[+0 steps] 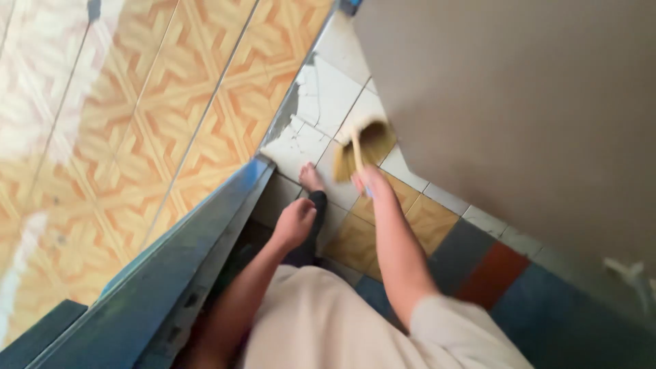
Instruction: Sweeping a tiled balcony floor using a hand broom.
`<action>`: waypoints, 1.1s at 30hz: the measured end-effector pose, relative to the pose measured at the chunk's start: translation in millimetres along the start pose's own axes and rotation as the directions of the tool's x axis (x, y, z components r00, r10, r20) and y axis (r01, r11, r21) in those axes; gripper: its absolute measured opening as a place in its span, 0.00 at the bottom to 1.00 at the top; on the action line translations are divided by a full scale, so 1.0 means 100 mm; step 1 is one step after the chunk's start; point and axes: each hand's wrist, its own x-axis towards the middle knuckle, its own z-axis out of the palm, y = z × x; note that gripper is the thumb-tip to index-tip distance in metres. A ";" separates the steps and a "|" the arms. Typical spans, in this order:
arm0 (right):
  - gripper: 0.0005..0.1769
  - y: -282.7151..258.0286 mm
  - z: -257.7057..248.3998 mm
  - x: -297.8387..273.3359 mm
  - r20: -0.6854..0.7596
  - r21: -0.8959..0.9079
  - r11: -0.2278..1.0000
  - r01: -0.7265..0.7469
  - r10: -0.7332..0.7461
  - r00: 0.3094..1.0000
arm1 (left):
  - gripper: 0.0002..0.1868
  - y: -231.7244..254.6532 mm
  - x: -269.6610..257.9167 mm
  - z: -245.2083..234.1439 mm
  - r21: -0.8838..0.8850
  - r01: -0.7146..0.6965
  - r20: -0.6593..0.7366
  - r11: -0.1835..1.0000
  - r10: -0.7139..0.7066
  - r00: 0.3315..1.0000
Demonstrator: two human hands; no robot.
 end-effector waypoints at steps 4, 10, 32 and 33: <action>0.20 -0.85 0.44 1.67 0.109 0.037 0.972 -0.233 0.228 0.968 | 0.11 0.17 0.04 -0.28 -0.094 0.157 -0.086 0.983 -0.165 0.983; 0.04 -1.81 1.35 1.18 0.012 -0.179 0.963 -0.199 0.205 0.979 | 0.13 0.24 0.14 -0.35 -0.182 0.230 -0.104 0.956 -0.252 0.962; 0.32 -5.74 -0.13 1.75 -0.172 -0.947 -0.122 -0.296 -0.586 0.792 | 0.12 0.66 0.62 -0.70 -0.461 0.394 -0.388 0.795 -0.579 0.716; 0.28 -5.84 -0.16 1.95 -0.206 -0.933 -0.134 -0.333 -0.558 0.804 | 0.12 0.65 0.61 -0.64 -0.481 0.429 -0.392 0.765 -0.625 0.675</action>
